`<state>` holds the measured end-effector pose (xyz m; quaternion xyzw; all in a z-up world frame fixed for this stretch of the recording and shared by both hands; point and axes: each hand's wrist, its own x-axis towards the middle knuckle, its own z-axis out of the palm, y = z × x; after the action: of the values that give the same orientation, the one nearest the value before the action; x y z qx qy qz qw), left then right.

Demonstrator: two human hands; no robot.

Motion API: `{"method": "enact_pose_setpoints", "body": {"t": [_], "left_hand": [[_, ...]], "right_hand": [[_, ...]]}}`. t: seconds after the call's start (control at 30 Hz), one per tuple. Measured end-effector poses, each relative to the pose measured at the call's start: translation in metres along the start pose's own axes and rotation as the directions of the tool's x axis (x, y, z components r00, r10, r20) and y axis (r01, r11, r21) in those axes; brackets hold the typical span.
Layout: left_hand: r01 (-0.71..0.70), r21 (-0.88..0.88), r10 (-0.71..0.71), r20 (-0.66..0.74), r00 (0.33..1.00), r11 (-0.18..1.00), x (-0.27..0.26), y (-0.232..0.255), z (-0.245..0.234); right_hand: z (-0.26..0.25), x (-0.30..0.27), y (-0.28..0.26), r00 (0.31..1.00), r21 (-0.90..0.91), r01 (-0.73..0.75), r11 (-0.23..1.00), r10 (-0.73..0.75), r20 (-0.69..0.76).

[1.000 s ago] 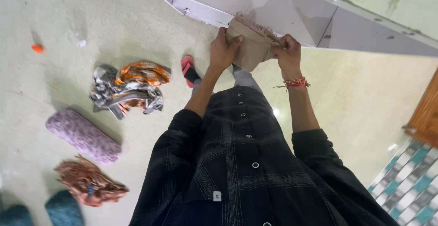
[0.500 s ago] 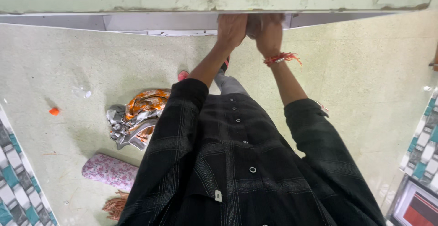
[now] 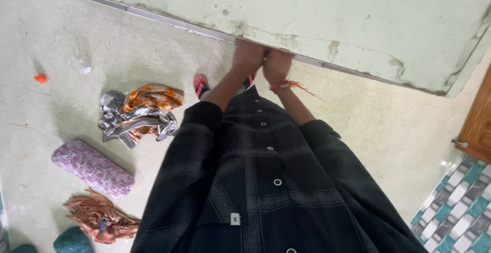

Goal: The person cleans the top and inside edges of a white wooden cabinet using a cloth.

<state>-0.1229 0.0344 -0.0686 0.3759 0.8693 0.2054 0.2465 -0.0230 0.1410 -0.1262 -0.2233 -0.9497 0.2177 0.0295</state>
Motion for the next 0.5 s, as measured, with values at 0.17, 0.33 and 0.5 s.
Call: {"method": "enact_pose_setpoints", "body": {"t": [0.17,0.33,0.5], "left_hand": [[0.011,0.201,0.081,-0.442,0.893,0.979,-0.049,-0.038,-0.015],[-0.008,0.117,0.032,-0.208,0.978,0.993,-0.038,-0.008,-0.016],[-0.087,0.164,0.120,-0.206,0.971,0.983,-0.040,0.004,-0.019]], "right_hand": [[0.011,0.018,-0.063,0.910,0.091,0.404,0.910,-0.390,-0.137],[-0.036,0.008,-0.024,0.951,0.142,0.252,0.957,-0.272,0.146],[-0.092,0.000,-0.027,0.877,0.036,0.480,0.877,-0.477,-0.063]]}}
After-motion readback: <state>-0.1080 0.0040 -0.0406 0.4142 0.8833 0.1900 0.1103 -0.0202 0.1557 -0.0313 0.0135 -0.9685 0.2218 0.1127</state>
